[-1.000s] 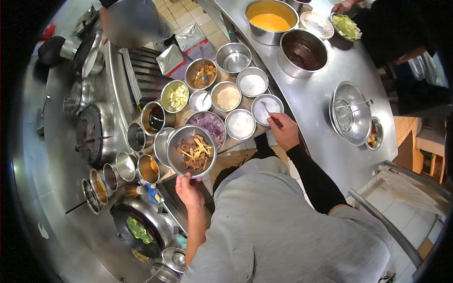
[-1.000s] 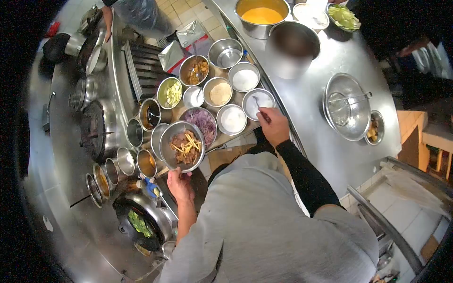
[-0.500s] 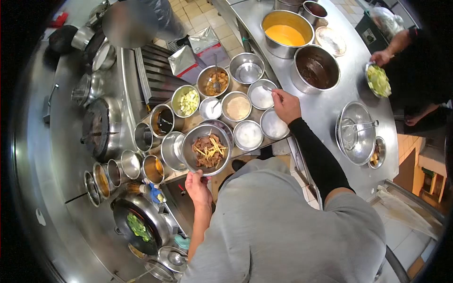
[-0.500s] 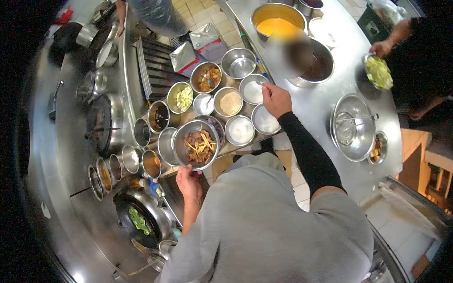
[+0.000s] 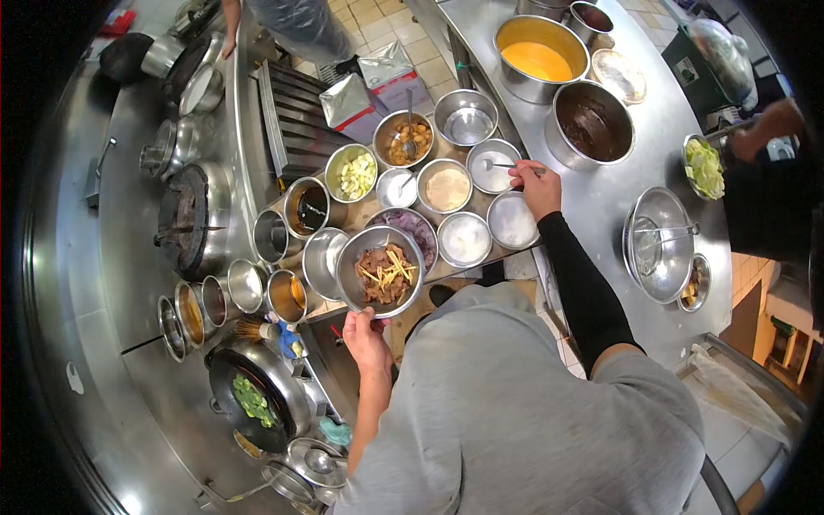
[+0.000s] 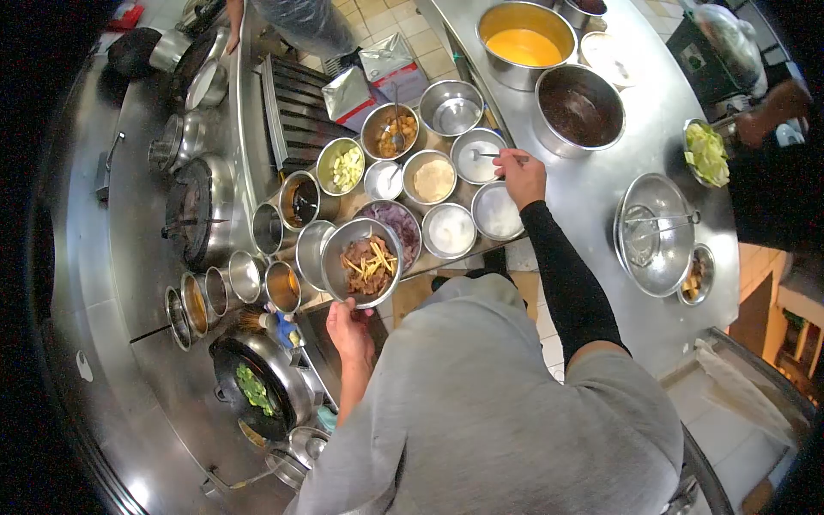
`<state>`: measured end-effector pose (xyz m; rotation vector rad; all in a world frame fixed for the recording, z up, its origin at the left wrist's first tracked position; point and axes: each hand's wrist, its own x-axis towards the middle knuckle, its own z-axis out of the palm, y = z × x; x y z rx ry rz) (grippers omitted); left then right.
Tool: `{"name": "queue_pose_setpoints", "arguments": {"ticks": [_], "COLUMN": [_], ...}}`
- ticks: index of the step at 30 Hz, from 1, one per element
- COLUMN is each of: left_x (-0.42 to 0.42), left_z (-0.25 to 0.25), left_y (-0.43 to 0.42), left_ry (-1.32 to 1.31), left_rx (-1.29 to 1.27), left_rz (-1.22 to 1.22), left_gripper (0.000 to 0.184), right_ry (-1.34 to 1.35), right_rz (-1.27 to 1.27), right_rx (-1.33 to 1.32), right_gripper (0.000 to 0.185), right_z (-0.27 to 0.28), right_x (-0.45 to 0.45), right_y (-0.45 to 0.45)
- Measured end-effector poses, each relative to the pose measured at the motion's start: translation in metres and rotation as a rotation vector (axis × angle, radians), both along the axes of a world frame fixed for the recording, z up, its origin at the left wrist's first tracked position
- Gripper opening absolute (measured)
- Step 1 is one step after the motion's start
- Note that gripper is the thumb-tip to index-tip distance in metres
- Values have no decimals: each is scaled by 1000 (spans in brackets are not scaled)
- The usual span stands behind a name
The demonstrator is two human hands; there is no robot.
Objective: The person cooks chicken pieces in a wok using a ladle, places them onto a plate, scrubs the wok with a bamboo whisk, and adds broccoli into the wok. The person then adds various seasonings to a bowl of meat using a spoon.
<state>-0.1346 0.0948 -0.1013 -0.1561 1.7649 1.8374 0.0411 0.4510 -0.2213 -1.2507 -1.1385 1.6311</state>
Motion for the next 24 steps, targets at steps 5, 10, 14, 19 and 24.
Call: {"name": "queue_pose_setpoints", "arguments": {"ticks": [5,10,14,19,24], "left_x": [-9,-11,-8,-12,-13], "left_z": [-12,-13,-7,-15,-18], "left_y": [-6,6,18,20,15], "left_ry": [4,-41,-52,-43,17], "left_rx": [19,57,33,103,105], "left_rz": [-59,-105,-146,-193,-212], "left_gripper": [3,3,11,20,19], "right_ry": [112,145,175,154,108], "right_rz": [-74,-46,64,259,459], "right_rx": [-161,-118,-92,-131,-99], "right_gripper": [25,25,28,26,24], "right_z": [17,51,96,130,134], "right_x": [12,26,22,-1,-22], "right_y": [-4,-24,-64,-111,-145]}}
